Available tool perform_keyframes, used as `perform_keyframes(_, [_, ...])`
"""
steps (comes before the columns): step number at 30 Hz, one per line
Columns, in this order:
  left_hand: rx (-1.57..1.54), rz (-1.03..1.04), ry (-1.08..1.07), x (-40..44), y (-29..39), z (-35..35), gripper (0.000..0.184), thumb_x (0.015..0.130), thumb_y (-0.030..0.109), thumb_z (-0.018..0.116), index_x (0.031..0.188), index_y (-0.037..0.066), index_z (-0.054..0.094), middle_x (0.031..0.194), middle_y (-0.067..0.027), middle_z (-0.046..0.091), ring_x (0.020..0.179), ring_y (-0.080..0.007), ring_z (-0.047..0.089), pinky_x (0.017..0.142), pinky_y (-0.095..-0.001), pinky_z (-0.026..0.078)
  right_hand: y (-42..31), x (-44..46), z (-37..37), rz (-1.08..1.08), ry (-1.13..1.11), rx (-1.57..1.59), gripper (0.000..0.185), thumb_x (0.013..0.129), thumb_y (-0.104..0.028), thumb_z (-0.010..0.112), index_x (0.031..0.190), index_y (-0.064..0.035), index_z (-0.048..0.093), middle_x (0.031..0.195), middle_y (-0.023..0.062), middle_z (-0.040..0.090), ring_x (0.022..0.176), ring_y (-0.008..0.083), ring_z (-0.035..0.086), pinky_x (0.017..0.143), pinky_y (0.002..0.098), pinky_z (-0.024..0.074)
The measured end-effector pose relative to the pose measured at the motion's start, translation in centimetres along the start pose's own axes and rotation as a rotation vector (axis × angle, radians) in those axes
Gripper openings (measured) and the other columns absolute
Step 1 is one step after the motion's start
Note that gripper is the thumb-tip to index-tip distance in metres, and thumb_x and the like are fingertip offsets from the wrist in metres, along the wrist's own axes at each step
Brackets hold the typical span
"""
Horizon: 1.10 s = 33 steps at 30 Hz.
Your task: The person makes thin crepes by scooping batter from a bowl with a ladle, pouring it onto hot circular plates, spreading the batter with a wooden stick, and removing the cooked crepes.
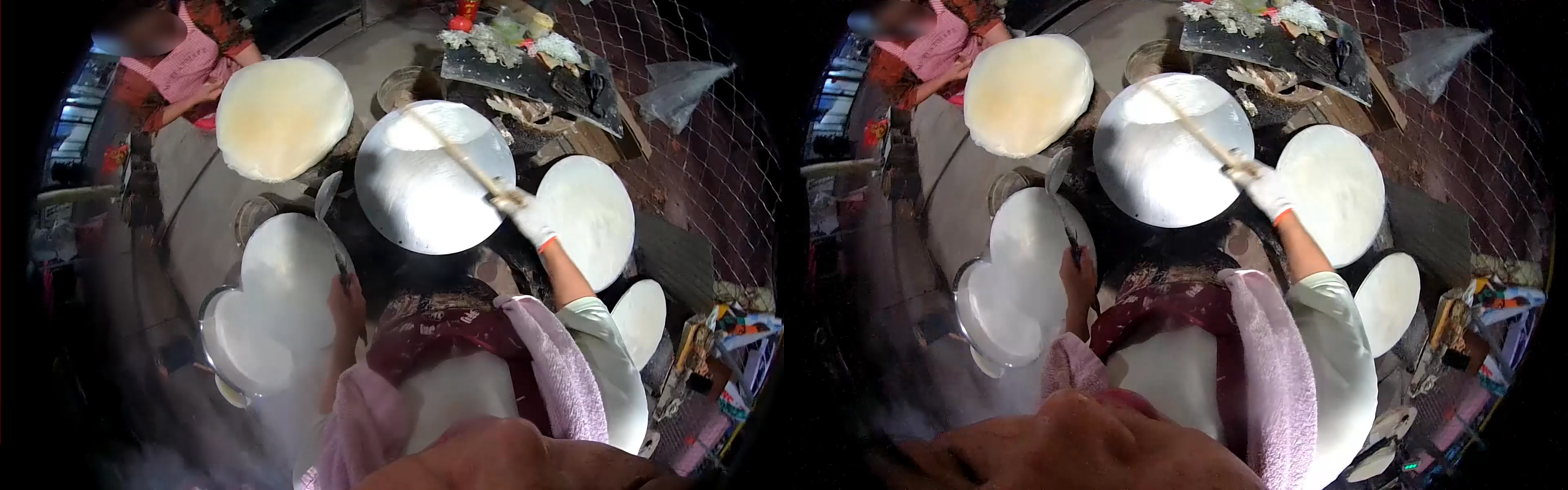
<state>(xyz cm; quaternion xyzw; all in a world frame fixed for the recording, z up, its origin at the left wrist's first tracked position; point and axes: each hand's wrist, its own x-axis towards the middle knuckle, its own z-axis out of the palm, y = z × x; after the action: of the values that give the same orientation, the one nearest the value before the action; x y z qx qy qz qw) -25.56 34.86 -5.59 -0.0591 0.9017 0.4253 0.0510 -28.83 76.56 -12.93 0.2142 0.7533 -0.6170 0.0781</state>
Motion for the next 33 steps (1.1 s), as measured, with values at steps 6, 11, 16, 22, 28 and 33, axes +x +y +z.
perform_keyframes(6, [-0.12,-0.141,0.048,-1.6,-1.3,2.3,0.02,0.093,0.021,0.056,0.093,0.001,0.055,0.069,-0.0127,0.06,0.06,-0.0252,0.059,0.057,-0.0374,0.045,0.3,2.9,1.1,0.148,-0.277,0.11,0.026,0.088,-0.017,0.067,0.108,-0.001,0.068,0.101,0.0028,0.066,0.092,0.0096,0.056,0.085,0.0232,0.0436])
perform_keyframes(11, [-0.143,-0.162,0.091,-2.4,-0.8,3.4,0.021,0.092,0.022,0.057,0.094,0.002,0.057,0.072,-0.0127,0.06,0.062,-0.0258,0.057,0.058,-0.0365,0.045,0.2,3.8,-2.0,-0.178,-0.351,0.026,0.027,0.087,-0.01,0.067,0.112,0.0002,0.065,0.109,0.0039,0.067,0.101,0.0124,0.059,0.093,0.0244,0.0442])
perform_keyframes(16, [-0.083,-0.012,0.156,-2.9,-1.2,4.5,0.011,0.096,0.013,0.052,0.09,0.004,0.052,0.057,0.0015,0.045,0.042,-0.0065,0.041,0.04,-0.0249,0.032,-1.5,7.7,-3.2,0.003,-0.458,0.087,0.027,0.087,-0.009,0.066,0.112,0.0011,0.065,0.105,0.002,0.068,0.095,0.0098,0.06,0.085,0.0214,0.046])
perform_keyframes(22, [-0.219,-0.253,0.128,-4.4,1.4,4.1,0.015,0.097,0.016,0.051,0.088,0.004,0.052,0.06,0.002,0.047,0.045,-0.006,0.04,0.042,-0.0244,0.032,-1.8,6.7,-4.3,0.057,-0.591,0.133,0.027,0.088,-0.005,0.065,0.114,0.004,0.062,0.1,0.0047,0.066,0.092,0.0111,0.059,0.084,0.0249,0.0481])
perform_keyframes(28, [-0.005,-0.183,0.212,-5.0,-0.1,4.7,0.018,0.095,0.021,0.054,0.09,0.003,0.053,0.06,0.0008,0.049,0.05,-0.0071,0.041,0.047,-0.0235,0.034,-1.3,11.7,-3.6,0.174,-0.666,0.097,0.035,0.089,-0.003,0.063,0.123,0.003,0.057,0.111,0.0037,0.063,0.098,0.0118,0.059,0.088,0.0235,0.0456])
perform_keyframes(33, [0.011,-0.201,0.245,-6.2,-0.2,4.7,0.019,0.095,0.021,0.054,0.09,0.002,0.053,0.06,0.0001,0.049,0.051,-0.0085,0.043,0.048,-0.0252,0.036,-2.7,9.0,-5.5,0.35,-0.79,-0.123,0.038,0.085,-0.005,0.069,0.121,-0.0008,0.061,0.102,0.0029,0.067,0.09,0.0112,0.061,0.08,0.0252,0.0493])
